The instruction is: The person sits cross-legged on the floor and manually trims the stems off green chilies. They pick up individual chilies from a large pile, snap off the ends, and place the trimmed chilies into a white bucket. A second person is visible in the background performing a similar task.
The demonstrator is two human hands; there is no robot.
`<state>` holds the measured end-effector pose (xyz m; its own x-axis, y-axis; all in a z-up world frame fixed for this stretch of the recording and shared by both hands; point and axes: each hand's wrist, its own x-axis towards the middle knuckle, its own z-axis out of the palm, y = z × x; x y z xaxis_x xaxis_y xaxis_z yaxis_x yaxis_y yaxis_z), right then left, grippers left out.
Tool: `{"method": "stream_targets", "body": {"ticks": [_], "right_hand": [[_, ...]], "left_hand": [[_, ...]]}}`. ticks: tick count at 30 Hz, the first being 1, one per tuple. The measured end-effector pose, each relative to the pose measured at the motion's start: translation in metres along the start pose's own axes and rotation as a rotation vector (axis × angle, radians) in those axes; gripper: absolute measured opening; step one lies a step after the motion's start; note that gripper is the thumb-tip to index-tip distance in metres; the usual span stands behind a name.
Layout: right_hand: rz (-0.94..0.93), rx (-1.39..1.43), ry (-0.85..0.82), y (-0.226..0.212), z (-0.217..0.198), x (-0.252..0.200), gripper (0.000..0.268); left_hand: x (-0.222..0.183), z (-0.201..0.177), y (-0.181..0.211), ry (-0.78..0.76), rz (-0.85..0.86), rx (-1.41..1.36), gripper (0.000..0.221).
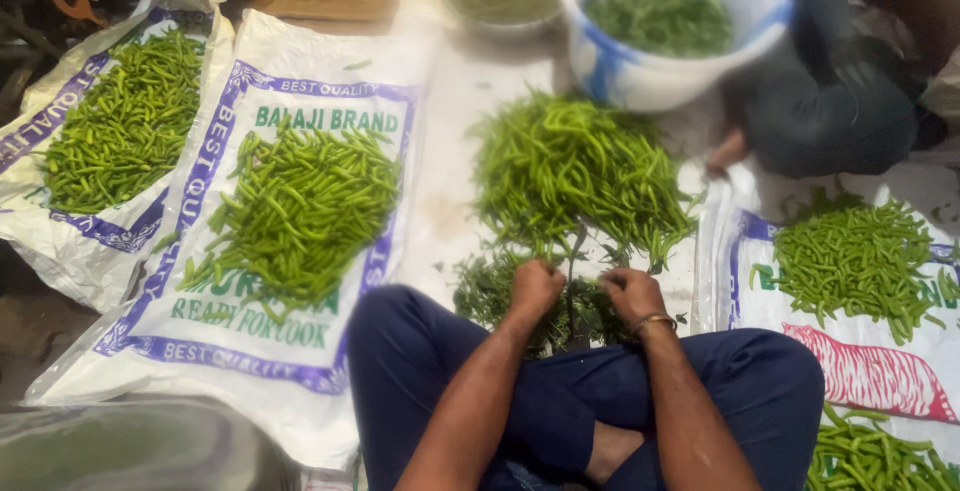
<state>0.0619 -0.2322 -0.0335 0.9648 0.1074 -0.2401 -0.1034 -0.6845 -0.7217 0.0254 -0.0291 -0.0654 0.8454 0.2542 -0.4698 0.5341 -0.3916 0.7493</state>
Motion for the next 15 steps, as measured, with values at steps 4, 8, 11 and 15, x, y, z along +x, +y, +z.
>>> {"method": "stream_targets", "body": {"ticks": [4,8,11,15], "right_hand": [[-0.029,0.043,-0.091,0.008,-0.013,0.0,0.026],[-0.213,0.049,-0.041,0.004,-0.023,-0.005,0.026],[-0.206,-0.022,0.042,-0.003,-0.022,-0.01,0.025],[-0.199,0.123,0.037,-0.008,-0.028,-0.011,0.024]], "left_hand": [[0.017,0.0,-0.021,0.063,0.043,0.164,0.024],[0.004,-0.019,-0.025,0.144,0.298,-0.084,0.031],[-0.005,-0.02,-0.01,0.187,0.272,-0.178,0.033],[-0.017,-0.023,0.006,0.216,0.264,-0.23,0.035]]}}
